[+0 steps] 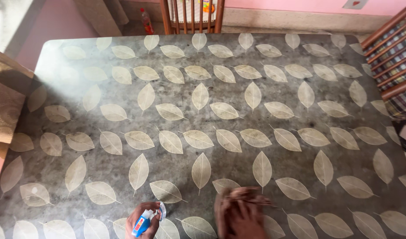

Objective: The person cleans the surface of a table by applying a cleaning spray from a bottle and wiping the area with a brown cloth.

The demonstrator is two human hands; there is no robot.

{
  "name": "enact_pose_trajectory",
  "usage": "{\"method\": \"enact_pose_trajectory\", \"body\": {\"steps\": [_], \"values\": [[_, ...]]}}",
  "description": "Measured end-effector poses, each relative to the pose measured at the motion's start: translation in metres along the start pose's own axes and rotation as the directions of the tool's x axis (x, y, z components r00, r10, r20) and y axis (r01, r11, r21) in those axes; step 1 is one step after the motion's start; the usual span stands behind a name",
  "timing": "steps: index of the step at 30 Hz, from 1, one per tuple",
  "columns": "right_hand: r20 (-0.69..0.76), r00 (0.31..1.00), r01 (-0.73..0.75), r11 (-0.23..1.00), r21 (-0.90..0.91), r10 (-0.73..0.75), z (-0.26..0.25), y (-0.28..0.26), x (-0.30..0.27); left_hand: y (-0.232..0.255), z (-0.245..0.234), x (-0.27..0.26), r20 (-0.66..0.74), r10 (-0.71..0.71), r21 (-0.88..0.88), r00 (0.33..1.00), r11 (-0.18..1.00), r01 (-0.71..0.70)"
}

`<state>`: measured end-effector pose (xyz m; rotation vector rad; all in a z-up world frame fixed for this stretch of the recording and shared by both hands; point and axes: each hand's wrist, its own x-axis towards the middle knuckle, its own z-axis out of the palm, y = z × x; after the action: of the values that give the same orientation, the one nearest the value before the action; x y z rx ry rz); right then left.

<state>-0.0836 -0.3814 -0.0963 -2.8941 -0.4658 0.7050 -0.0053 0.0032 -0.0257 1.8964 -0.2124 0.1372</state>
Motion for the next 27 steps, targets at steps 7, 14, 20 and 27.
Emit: {"method": "enact_pose_trajectory", "body": {"steps": [7,14,20,27], "values": [[-0.001,0.999,0.053,0.994,0.091,-0.054,-0.112,-0.064,0.102,0.009,-0.009,0.004,0.080,-0.264,0.167,0.961,0.954,0.249],[-0.241,0.871,-0.431,0.901,0.046,0.429,-0.120,-0.001,0.114,0.025,-0.055,0.039,0.144,-0.264,0.078,0.954,0.964,0.255],[-0.212,0.941,-0.275,0.961,-0.027,0.263,-0.017,-0.090,0.057,0.024,-0.164,0.060,0.373,-0.436,0.104,0.819,0.897,0.430],[0.032,0.938,-0.346,0.933,0.104,0.344,-0.033,-0.269,0.113,-0.029,-0.274,0.036,0.397,-0.433,0.384,0.809,0.879,0.283]]}}
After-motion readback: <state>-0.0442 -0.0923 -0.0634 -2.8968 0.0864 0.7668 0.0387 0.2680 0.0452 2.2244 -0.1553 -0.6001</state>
